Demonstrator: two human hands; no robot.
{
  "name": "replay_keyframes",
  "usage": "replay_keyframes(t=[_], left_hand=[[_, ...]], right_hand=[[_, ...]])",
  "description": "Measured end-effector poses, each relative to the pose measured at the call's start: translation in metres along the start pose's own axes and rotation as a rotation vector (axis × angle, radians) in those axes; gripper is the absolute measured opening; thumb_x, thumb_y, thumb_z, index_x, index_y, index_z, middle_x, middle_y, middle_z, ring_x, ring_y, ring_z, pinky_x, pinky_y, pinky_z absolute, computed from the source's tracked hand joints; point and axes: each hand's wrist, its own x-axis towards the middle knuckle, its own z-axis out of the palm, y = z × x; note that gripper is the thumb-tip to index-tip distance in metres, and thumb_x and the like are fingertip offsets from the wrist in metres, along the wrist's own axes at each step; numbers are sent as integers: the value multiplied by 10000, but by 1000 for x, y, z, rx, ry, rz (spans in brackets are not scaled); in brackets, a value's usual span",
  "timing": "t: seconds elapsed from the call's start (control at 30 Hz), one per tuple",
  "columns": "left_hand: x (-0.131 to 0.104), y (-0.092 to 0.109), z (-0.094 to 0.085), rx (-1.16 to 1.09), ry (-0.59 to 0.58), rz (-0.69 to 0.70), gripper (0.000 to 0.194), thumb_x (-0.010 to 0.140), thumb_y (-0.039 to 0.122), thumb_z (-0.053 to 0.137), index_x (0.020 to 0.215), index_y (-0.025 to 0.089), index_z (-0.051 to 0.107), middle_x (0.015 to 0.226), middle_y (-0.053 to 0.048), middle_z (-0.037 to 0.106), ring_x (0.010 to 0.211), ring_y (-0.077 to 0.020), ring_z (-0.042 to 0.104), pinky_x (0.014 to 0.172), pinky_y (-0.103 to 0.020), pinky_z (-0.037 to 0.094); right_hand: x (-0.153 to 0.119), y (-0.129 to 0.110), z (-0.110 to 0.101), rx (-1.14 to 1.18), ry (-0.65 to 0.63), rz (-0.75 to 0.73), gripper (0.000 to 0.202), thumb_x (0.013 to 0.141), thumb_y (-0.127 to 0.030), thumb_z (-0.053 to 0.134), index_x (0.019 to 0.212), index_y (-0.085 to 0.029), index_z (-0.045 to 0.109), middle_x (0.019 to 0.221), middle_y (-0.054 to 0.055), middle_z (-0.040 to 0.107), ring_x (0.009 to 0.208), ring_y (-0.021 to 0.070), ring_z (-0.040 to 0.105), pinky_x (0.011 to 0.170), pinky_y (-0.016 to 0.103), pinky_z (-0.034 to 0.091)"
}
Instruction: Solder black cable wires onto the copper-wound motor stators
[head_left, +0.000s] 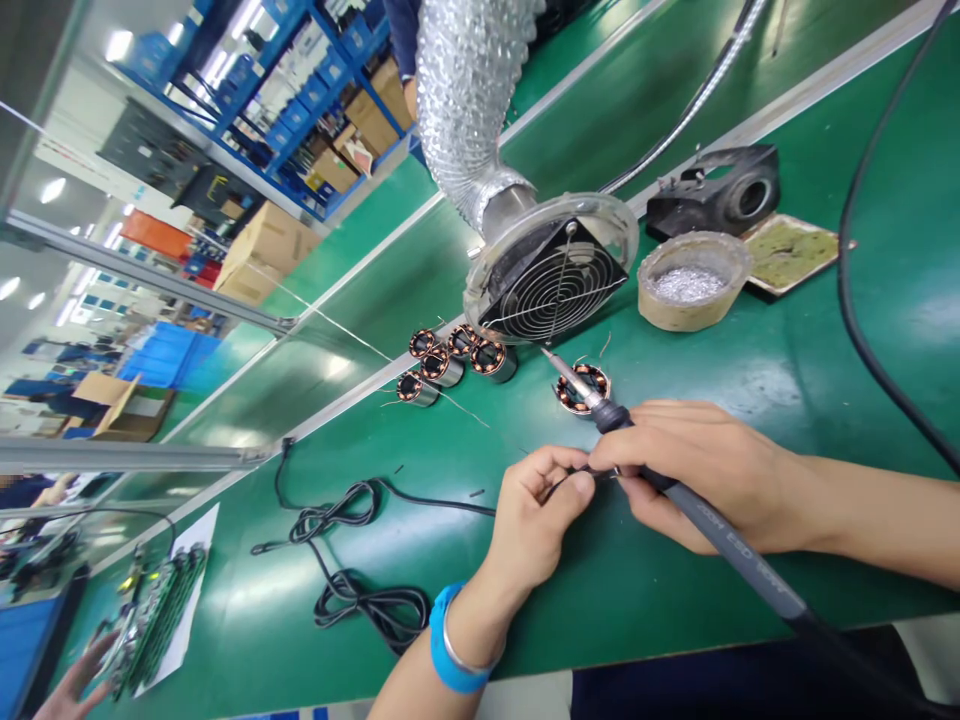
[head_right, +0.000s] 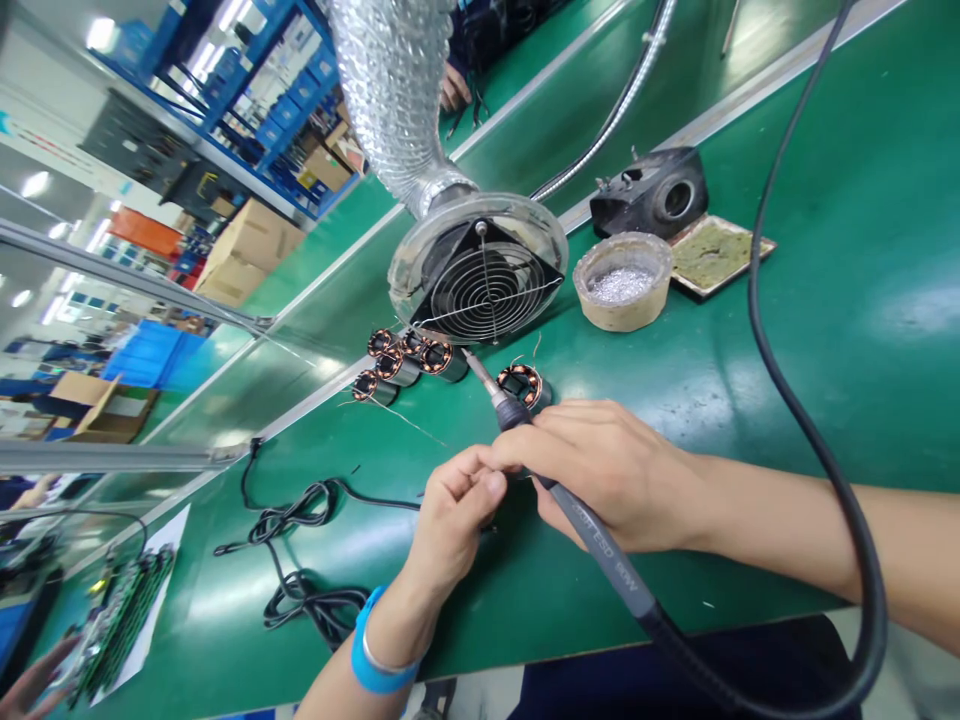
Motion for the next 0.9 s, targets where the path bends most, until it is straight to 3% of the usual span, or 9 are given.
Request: replay_keyframes(t=[0.1, 0.27, 0.57, 0.7, 0.9], left_hand=[[4, -1, -4, -83, 15, -49, 676, 740, 705, 717, 905, 54, 648, 516, 47, 335, 481, -3, 249, 487, -154, 192], [8, 4, -4, -125, 7, -132, 677, 661, 672, 800, 892, 66, 606, 560, 58, 372, 481, 17, 250, 472, -146, 170], [7, 8, -2, -76, -23, -69, 676, 688, 698, 756, 845, 54, 622, 608, 32, 429, 527, 21, 296, 514, -139, 235], [7, 10, 0, -19, -5, -44, 580, 730, 588, 738, 888, 33, 688, 678, -12, 526, 581, 7, 359, 550, -127, 279], [2, 14, 3, 67, -16, 49, 462, 830, 481, 667, 965, 45, 737, 645, 1, 493, 557, 8, 285, 527, -141, 238]], right_hand=[[3, -1, -2, 40, 5, -4, 294, 818, -62, 523, 1098, -147, 547, 898, -19, 581, 827, -12, 416, 824, 125, 335], [8, -5, -4, 42, 49, 89, 244, 836, -98, 578, 1077, -127, 554, 883, -29, 583, 799, -63, 465, 794, 60, 386], [11, -4, -3, -26, -26, 68, 214, 880, -107, 544, 1091, -140, 562, 945, -34, 630, 830, -59, 554, 779, 76, 442], [15, -5, -6, 22, -58, 97, 242, 863, -86, 558, 1102, -123, 561, 929, -22, 628, 777, -67, 533, 758, 48, 439], [17, -8, -8, 49, -116, 155, 310, 860, -116, 579, 1167, -116, 540, 932, -29, 623, 721, -108, 513, 719, -27, 421]])
